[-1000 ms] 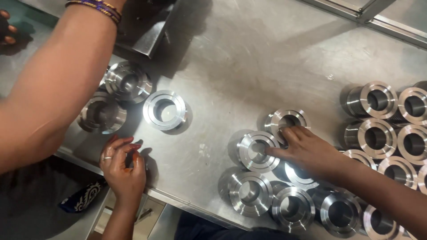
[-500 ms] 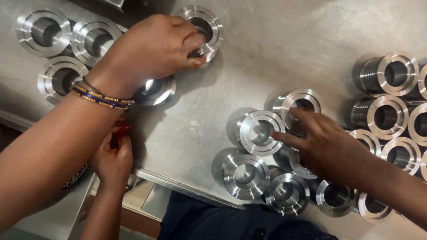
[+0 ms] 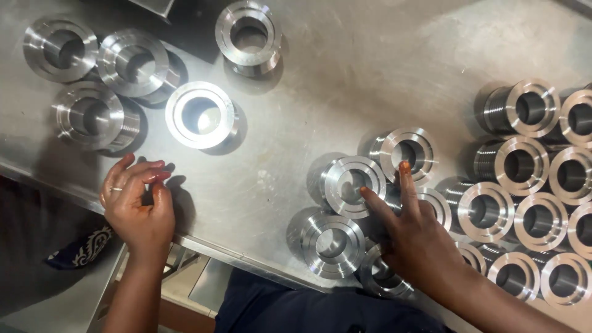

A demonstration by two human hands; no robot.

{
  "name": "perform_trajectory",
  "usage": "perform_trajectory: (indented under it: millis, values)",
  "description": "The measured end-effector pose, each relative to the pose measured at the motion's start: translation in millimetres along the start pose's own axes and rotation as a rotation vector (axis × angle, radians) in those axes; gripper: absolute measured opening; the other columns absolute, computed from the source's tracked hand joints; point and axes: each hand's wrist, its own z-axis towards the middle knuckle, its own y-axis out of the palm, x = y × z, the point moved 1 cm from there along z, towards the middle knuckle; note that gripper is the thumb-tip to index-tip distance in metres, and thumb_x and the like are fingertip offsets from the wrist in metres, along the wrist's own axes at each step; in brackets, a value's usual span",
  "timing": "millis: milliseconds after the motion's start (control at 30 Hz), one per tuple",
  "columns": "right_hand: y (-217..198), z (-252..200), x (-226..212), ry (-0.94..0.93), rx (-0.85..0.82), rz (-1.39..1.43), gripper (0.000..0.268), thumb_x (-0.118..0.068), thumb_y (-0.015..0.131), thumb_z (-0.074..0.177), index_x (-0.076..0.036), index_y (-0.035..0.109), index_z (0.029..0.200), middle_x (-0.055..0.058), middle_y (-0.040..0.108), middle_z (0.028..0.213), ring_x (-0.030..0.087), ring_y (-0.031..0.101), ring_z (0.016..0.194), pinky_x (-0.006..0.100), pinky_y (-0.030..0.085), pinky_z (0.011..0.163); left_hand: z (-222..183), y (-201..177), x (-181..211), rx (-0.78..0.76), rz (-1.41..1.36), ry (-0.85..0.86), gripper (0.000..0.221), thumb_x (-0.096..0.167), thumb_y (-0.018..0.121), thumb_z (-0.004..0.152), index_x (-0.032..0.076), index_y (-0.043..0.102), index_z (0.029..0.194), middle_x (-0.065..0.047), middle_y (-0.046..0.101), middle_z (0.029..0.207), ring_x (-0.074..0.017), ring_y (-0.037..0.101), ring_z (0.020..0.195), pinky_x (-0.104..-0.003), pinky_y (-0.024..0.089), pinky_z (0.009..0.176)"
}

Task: Applying inspection dye or protective oil to metal rings and inspecting them at a quality control station.

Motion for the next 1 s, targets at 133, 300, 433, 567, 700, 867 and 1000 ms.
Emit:
perform_trajectory:
  millis: [133,300,433,567,700,867,1000]
  values:
    - [-25.2,14.5,-9.5,0.121,-0.154,0.032,0.097,-0.007,0.079,0.071,-0.034,0.037,0.154,0.036,-0.012,0.166,0.047,0.06,0.112,0.046,0.06,0.086,0.5,-1.1,6.5,0.021,-0.013,-0.01,0.014,-0.005,0.064,0.093,0.008,0.07,0.093,-0.001,0.075,0.112,-0.0278,0.058,0.138,-0.045,0.034,0.123]
    - [-21.6,32.4,-7.3,0.177,-0.096,0.016,0.08,-0.005,0.074,0.076,-0.031,0.045,0.147,0.035,-0.012,0.167,0.05,0.056,0.115,0.05,0.058,0.091,1.9,-1.2,6.6,0.07,-0.031,0.012,0.014,-0.002,0.064,0.092,0.009,0.07,0.098,0.0,0.074,0.116,-0.0291,0.06,0.139,-0.046,0.035,0.124]
    - [-32.6,48.4,-3.6,0.178,-0.052,0.007,0.075,-0.002,0.07,0.074,-0.03,0.051,0.141,0.028,-0.011,0.169,0.049,0.055,0.117,0.053,0.055,0.095,8.6,-2.2,10.2,0.06,-0.036,-0.033,0.012,0.0,0.065,0.086,0.01,0.07,0.091,0.0,0.074,0.112,-0.0284,0.06,0.136,-0.046,0.037,0.119]
    - [-53.2,74.4,2.4,0.205,-0.033,-0.001,0.07,0.001,0.066,0.075,-0.03,0.055,0.137,0.018,-0.004,0.17,0.047,0.051,0.127,0.049,0.058,0.098,6.1,1.1,8.4,0.043,-0.014,-0.068,0.014,0.0,0.068,0.081,0.011,0.073,0.087,0.0,0.075,0.107,-0.0286,0.06,0.134,-0.05,0.035,0.116]
    - [-59.6,132.3,35.3,0.144,0.12,-0.031,0.061,-0.003,0.067,0.08,-0.029,0.057,0.134,0.015,0.006,0.168,0.049,0.048,0.13,0.052,0.055,0.099,7.0,1.9,1.6,0.045,-0.016,-0.053,0.016,-0.001,0.067,0.08,0.012,0.074,0.087,0.0,0.076,0.108,-0.0284,0.061,0.133,-0.05,0.036,0.115]
    - [-85.4,187.1,63.8,0.065,0.289,-0.043,0.034,-0.016,0.067,0.092,-0.026,0.069,0.125,0.019,0.018,0.166,0.047,0.054,0.125,0.053,0.051,0.103,4.1,2.5,-0.6,0.022,-0.028,-0.112,0.013,0.0,0.068,0.077,0.011,0.072,0.083,0.001,0.076,0.105,-0.0288,0.061,0.132,-0.049,0.037,0.114]
    - [-112.5,219.8,72.0,0.222,0.203,-0.127,0.052,-0.003,0.066,0.086,-0.027,0.066,0.131,0.016,0.015,0.168,0.047,0.057,0.123,0.05,0.057,0.094,11.6,-5.4,5.0,-0.019,-0.009,-0.156,0.015,-0.001,0.069,0.076,0.011,0.074,0.083,0.001,0.076,0.102,-0.0297,0.06,0.13,-0.051,0.036,0.112]
